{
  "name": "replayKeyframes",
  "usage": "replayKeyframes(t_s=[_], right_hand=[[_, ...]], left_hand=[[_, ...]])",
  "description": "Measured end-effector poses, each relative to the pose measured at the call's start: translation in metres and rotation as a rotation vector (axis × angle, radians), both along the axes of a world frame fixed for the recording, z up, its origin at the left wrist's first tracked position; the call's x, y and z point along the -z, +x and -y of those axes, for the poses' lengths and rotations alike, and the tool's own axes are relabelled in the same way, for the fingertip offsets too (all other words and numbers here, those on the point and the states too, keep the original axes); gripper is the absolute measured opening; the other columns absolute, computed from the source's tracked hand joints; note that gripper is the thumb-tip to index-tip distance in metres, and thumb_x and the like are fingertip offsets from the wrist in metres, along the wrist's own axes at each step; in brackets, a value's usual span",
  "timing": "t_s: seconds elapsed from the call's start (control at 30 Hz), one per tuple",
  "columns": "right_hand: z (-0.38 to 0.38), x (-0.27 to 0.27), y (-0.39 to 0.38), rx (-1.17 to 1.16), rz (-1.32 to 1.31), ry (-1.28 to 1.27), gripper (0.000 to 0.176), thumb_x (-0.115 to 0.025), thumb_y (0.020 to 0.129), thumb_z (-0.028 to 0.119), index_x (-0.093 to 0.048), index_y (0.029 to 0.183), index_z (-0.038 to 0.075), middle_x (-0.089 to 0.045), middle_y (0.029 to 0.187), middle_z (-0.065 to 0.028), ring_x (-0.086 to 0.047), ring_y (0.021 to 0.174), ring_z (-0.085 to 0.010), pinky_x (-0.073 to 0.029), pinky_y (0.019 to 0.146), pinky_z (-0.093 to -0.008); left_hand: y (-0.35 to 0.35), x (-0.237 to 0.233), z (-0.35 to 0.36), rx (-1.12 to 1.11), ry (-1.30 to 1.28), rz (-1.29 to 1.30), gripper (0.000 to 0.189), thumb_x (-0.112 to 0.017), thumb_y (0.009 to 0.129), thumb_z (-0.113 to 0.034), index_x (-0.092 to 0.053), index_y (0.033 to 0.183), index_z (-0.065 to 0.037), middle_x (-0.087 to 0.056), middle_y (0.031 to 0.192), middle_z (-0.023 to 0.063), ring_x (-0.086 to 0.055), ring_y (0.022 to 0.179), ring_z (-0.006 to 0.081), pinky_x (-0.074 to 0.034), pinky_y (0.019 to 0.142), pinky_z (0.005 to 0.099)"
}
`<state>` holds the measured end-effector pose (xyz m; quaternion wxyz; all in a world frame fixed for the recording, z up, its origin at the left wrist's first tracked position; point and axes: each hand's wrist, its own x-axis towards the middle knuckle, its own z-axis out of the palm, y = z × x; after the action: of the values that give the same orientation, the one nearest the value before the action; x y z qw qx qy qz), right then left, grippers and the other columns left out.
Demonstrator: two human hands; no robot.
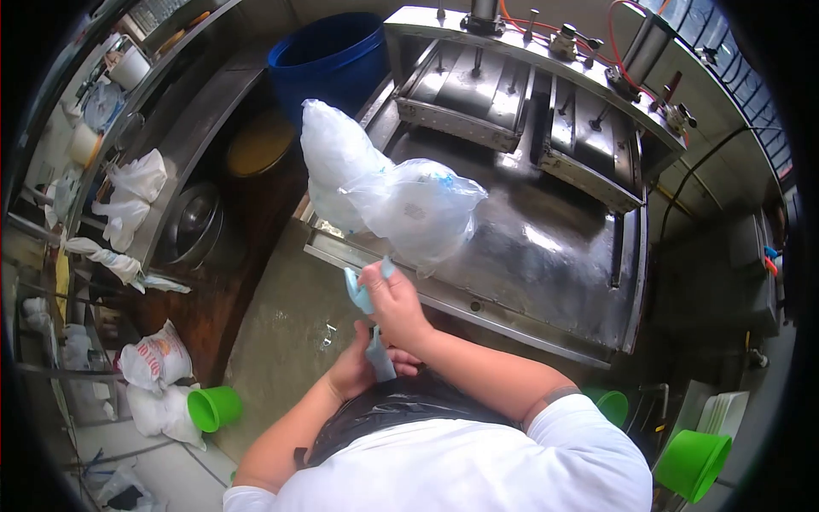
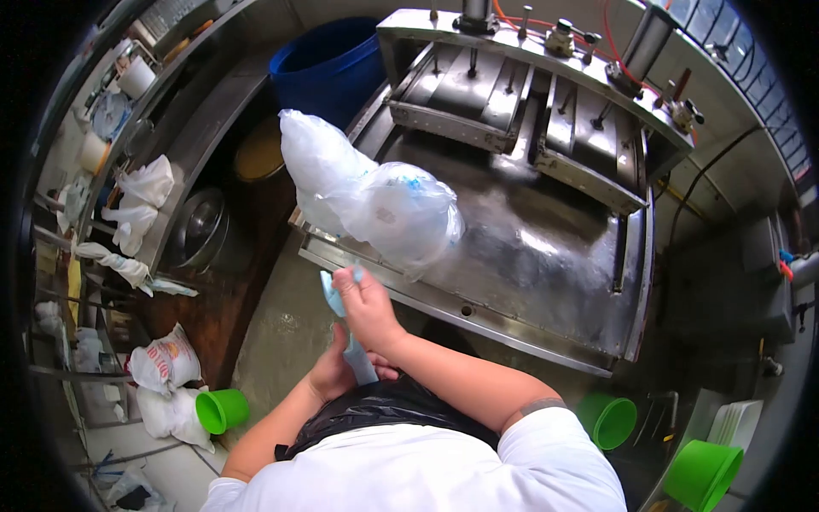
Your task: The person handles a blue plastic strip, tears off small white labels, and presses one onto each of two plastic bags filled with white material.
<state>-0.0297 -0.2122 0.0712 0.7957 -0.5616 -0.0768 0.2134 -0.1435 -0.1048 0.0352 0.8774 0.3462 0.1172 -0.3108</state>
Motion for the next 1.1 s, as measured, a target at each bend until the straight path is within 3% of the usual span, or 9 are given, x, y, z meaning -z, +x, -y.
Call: replayKeyframes(t_s=[0.1, 0.13, 0.23, 0.5, 0.73, 0.8, 0.97, 1.07, 1.1], right_hand=[[-0.007, 0.004, -0.022, -0.152, 0.222, -0.134, 0.030, -0.054, 0.113, 0.032, -0.058, 0.102, 0.005, -0.059, 0.084, -0.0068, -0.053, 0.078, -0.0144, -0.049, 0.072, -0.0340], [-0.006, 0.003, -0.033, -0.201, 0.297, -0.163, 0.022, -0.059, 0.109, 0.023, -0.058, 0.102, 0.002, -0.061, 0.083, -0.0154, -0.061, 0.081, -0.0261, -0.050, 0.076, -0.0407], [-0.008, 0.023, -0.065, -0.294, 0.804, -0.269, 0.021, -0.070, 0.096, 0.016, -0.060, 0.103, -0.001, -0.066, 0.105, -0.0227, -0.060, 0.102, -0.0466, -0.049, 0.092, -0.0541], [-0.033, 0.004, -0.065, -0.467, 1.226, -0.617, 0.053, -0.066, 0.098, 0.029, -0.054, 0.137, -0.005, -0.047, 0.153, -0.0276, -0.037, 0.150, -0.0499, -0.032, 0.120, -0.0667], [-0.065, 0.026, -0.117, -0.568, 1.189, -0.650, 0.064, -0.069, 0.096, 0.028, -0.048, 0.146, -0.007, -0.045, 0.155, -0.0306, -0.041, 0.147, -0.0504, -0.039, 0.118, -0.0614], [-0.077, 0.026, -0.130, -0.719, 0.781, -0.474, 0.060, -0.067, 0.097, 0.022, -0.048, 0.148, -0.003, -0.046, 0.154, -0.0303, -0.048, 0.143, -0.0470, -0.043, 0.118, -0.0510], [-0.101, 0.041, -0.163, -0.414, 0.671, -0.340, 0.056, -0.078, 0.086, 0.010, -0.060, 0.138, 0.001, -0.057, 0.143, -0.0255, -0.060, 0.130, -0.0428, -0.049, 0.111, -0.0434], [-0.114, 0.032, -0.177, -0.386, 0.598, -0.328, 0.079, -0.081, 0.086, 0.008, -0.042, 0.155, 0.002, -0.061, 0.132, -0.0210, -0.066, 0.121, -0.0301, -0.054, 0.103, -0.0407], [-0.117, 0.020, -0.180, -0.434, 0.457, -0.386, 0.094, -0.083, 0.085, 0.007, -0.030, 0.162, 0.002, -0.061, 0.128, -0.0183, -0.068, 0.115, -0.0251, -0.056, 0.099, -0.0397]], left_hand=[[-0.022, 0.007, -0.015, -0.207, -0.271, -0.063, 0.096, -0.040, 0.092, -0.089, -0.061, 0.139, -0.008, -0.072, 0.125, 0.0148, -0.070, 0.113, 0.0312, -0.051, 0.109, 0.0465], [-0.025, 0.003, -0.016, -0.373, -0.445, -0.068, 0.088, -0.041, 0.095, -0.085, -0.063, 0.135, -0.010, -0.072, 0.124, 0.0132, -0.069, 0.115, 0.0303, -0.051, 0.108, 0.0460], [-0.029, -0.005, -0.020, -0.657, -0.115, -0.174, 0.067, -0.038, 0.108, -0.068, -0.065, 0.126, -0.010, -0.068, 0.129, 0.0113, -0.064, 0.125, 0.0268, -0.049, 0.111, 0.0463], [-0.042, -0.046, -0.042, -0.774, -0.147, -0.065, 0.054, -0.045, 0.112, -0.053, -0.056, 0.140, -0.008, -0.063, 0.140, 0.0105, -0.060, 0.133, 0.0260, -0.048, 0.114, 0.0437], [-0.102, -0.003, -0.084, -0.819, 0.265, -0.080, 0.042, -0.056, 0.112, -0.041, -0.062, 0.133, -0.004, -0.069, 0.126, 0.0088, -0.066, 0.120, 0.0212, -0.051, 0.106, 0.0384], [-0.119, 0.007, -0.098, -0.763, 0.279, -0.093, 0.041, -0.059, 0.110, -0.042, -0.066, 0.122, -0.003, -0.069, 0.118, 0.0062, -0.065, 0.107, 0.0158, -0.053, 0.094, 0.0357], [-0.135, 0.014, -0.121, -0.774, 0.499, 0.026, 0.037, -0.057, 0.112, -0.035, -0.065, 0.124, -0.001, -0.070, 0.116, 0.0073, -0.064, 0.108, 0.0157, -0.050, 0.098, 0.0335], [-0.142, -0.007, -0.141, -0.621, 0.473, 0.067, 0.033, -0.056, 0.113, -0.029, -0.063, 0.128, 0.000, -0.071, 0.118, 0.0087, -0.066, 0.104, 0.0149, -0.053, 0.092, 0.0315], [-0.147, -0.026, -0.153, -0.499, 0.447, 0.001, 0.033, -0.056, 0.112, -0.028, -0.062, 0.130, 0.000, -0.071, 0.118, 0.0088, -0.068, 0.094, 0.0134, -0.056, 0.076, 0.0275]])
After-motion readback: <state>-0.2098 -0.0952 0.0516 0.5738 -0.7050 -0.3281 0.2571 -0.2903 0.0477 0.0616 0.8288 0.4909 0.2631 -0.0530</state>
